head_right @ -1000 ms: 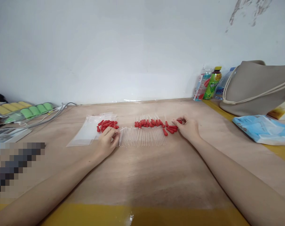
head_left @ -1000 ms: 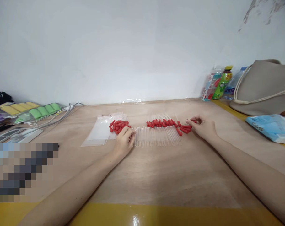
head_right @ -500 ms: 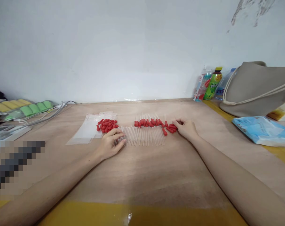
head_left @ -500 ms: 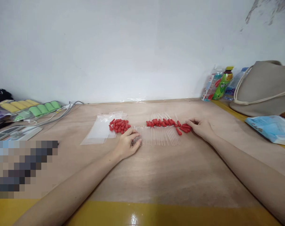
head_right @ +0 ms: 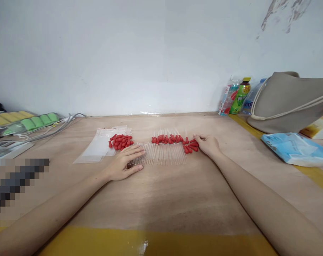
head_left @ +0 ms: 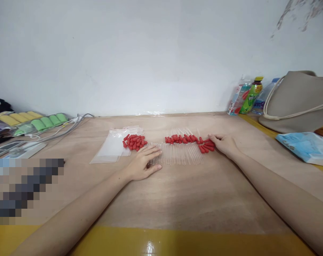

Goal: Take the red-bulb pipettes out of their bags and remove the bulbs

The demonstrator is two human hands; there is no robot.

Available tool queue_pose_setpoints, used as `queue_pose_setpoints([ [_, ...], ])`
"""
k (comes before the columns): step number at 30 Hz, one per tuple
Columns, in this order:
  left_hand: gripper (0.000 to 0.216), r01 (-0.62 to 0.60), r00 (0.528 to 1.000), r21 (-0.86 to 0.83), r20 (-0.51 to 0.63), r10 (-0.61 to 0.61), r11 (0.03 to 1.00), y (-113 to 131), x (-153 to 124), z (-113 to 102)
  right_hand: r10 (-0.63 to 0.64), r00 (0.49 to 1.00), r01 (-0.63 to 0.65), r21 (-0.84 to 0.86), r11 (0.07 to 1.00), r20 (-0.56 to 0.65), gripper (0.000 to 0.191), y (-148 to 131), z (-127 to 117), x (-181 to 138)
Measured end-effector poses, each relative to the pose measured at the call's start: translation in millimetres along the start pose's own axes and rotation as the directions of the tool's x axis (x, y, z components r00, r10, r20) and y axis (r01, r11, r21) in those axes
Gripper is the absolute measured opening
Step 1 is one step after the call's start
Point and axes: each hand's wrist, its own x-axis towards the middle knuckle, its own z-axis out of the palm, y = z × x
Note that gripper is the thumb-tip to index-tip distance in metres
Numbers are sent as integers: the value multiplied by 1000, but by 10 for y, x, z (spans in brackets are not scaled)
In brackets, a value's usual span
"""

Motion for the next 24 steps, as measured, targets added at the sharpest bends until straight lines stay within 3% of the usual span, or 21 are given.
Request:
queue_pose_setpoints([
  [4,44,21,997,-52,74,-17,998,-38,-2,6,-21,1000,21,17,1000,4,43,31,-3,33],
  [8,43,48,997,-83,57,-44,995,-54,0,23,-9,1000,9,47,999,1,42,23,-14,72],
  [13,42,88,996,-74,37,-86,993,-53,0,39,48,996,-51,28,998,81,38,-62,36,217],
  [20,42,94,995,-48,-26,-96,994,-50,-10,53,110,985,-94,-123,988,132,33,-277,85,409],
  [24,45,93,995,-42,-26,-94,995,-52,-15,53,226,957,-161,-314,936,182,26,-419,113,422],
])
